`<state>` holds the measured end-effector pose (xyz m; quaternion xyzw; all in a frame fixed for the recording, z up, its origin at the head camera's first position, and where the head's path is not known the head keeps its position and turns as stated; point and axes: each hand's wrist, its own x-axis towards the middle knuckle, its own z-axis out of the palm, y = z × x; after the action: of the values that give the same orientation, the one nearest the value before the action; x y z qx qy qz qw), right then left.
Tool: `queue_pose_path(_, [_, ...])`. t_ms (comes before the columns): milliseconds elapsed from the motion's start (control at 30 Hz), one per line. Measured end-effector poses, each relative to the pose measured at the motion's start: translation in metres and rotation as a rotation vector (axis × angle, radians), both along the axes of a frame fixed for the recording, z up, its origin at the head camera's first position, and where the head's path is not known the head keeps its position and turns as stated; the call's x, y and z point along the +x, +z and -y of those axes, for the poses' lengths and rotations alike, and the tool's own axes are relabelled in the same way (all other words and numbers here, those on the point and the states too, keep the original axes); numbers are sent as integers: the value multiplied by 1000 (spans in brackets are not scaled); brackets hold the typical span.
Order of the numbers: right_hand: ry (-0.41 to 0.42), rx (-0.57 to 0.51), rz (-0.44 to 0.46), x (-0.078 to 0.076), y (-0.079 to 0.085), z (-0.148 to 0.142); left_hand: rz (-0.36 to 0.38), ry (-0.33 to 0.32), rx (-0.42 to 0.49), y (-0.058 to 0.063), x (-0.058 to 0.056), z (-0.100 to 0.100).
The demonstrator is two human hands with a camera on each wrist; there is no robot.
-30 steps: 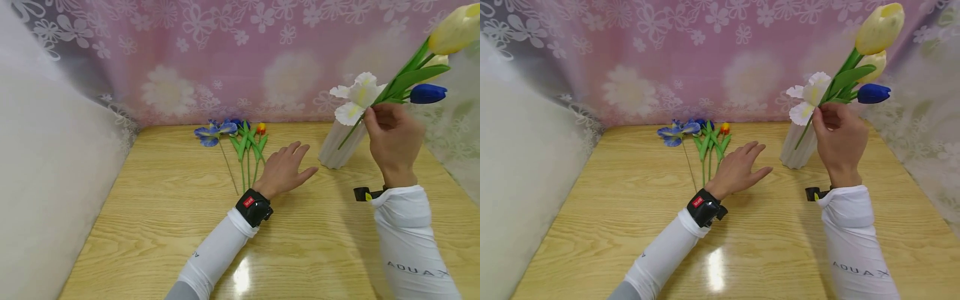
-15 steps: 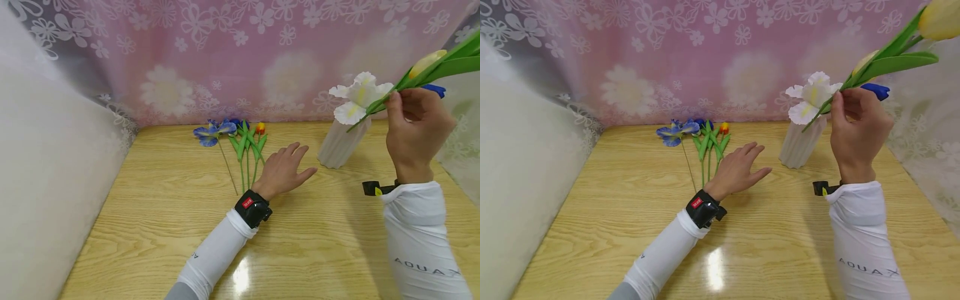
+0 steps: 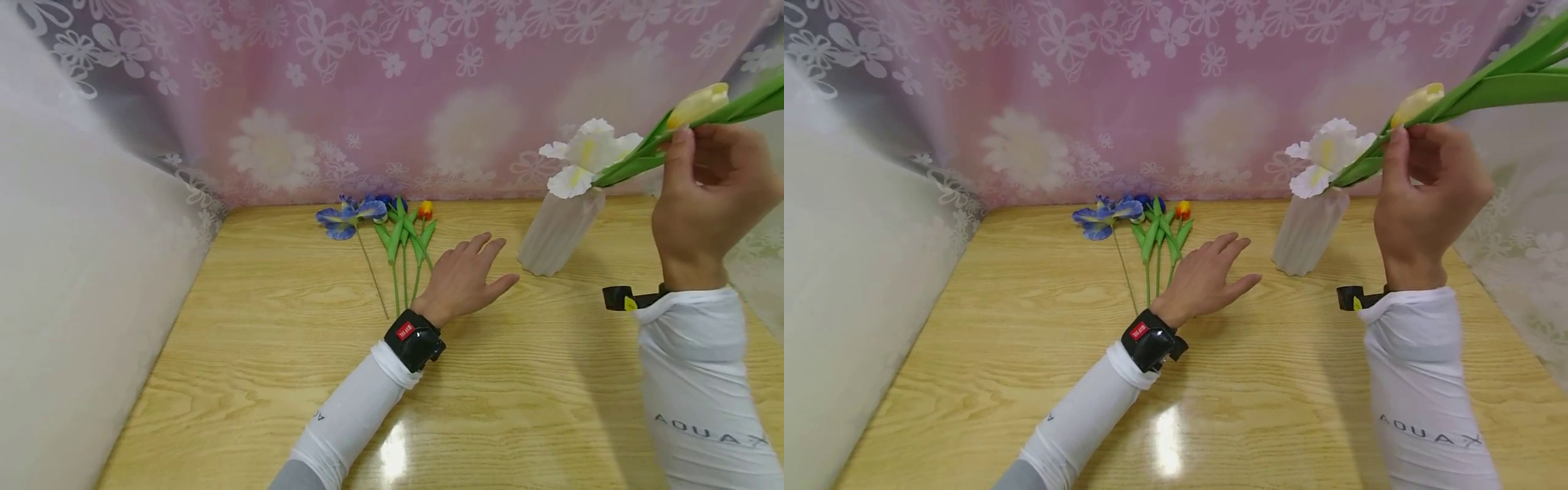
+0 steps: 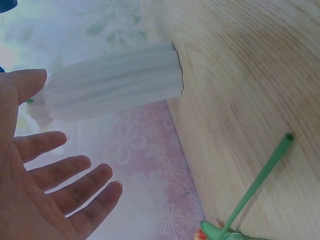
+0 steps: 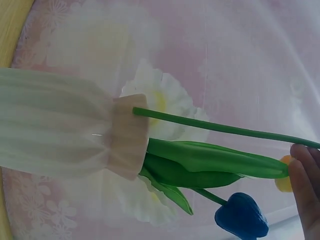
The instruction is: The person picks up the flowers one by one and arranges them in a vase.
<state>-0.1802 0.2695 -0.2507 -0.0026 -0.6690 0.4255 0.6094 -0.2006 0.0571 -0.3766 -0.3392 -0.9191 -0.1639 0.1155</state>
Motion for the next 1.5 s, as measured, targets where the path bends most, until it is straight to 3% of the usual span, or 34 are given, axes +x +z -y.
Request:
queue_pose_path(233, [-19, -52, 69, 2, 4, -3, 2, 3, -5, 0, -1, 1])
queue_pose_path(1000, [-42, 99, 131, -4, -5, -5, 7, -19, 1, 8, -6, -6])
queue_pose_path(1300, [-172, 273, 271, -7, -5, -6, 10, -16, 7, 5, -8, -7])
queue_pose_path(1400, [-219, 338, 395, -6, -4, -3, 26, -6, 7, 3, -8, -5])
queue_pose_path(1500, [-259, 379, 605, -6, -2, -3, 42, 4, 8, 1, -8, -3])
